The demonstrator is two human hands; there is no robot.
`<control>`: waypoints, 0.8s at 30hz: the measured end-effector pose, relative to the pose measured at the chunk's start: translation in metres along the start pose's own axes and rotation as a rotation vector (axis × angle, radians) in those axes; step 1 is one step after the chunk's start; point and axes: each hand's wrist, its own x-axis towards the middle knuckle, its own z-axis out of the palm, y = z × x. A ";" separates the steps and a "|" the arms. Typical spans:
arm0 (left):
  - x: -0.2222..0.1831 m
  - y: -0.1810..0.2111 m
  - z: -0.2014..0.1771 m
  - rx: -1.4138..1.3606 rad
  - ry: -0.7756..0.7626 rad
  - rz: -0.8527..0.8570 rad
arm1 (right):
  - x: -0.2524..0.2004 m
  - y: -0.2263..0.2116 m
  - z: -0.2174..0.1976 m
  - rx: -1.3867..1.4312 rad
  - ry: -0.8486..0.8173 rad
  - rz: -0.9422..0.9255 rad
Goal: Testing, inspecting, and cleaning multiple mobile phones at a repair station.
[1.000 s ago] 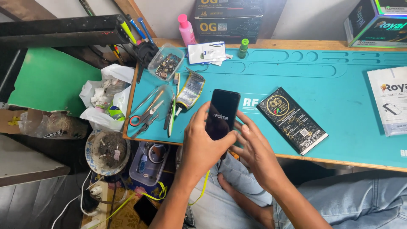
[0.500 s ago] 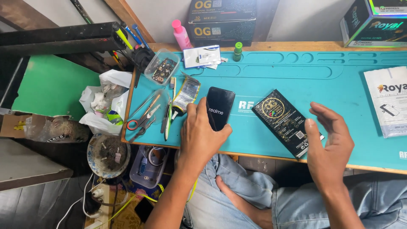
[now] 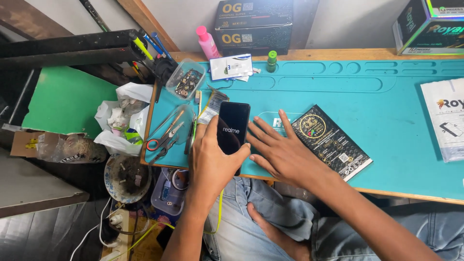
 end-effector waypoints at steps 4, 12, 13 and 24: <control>-0.004 -0.002 -0.007 -0.014 0.017 -0.001 | 0.011 0.032 0.001 -0.282 -0.095 0.198; -0.006 -0.002 -0.004 -0.077 0.000 0.045 | -0.002 0.030 -0.008 -0.363 -0.116 0.222; -0.008 -0.002 -0.003 -0.078 -0.002 0.043 | -0.004 0.034 -0.015 -0.363 -0.119 0.223; -0.014 -0.004 0.000 -0.080 -0.042 0.002 | -0.047 0.023 -0.043 -0.248 0.033 0.349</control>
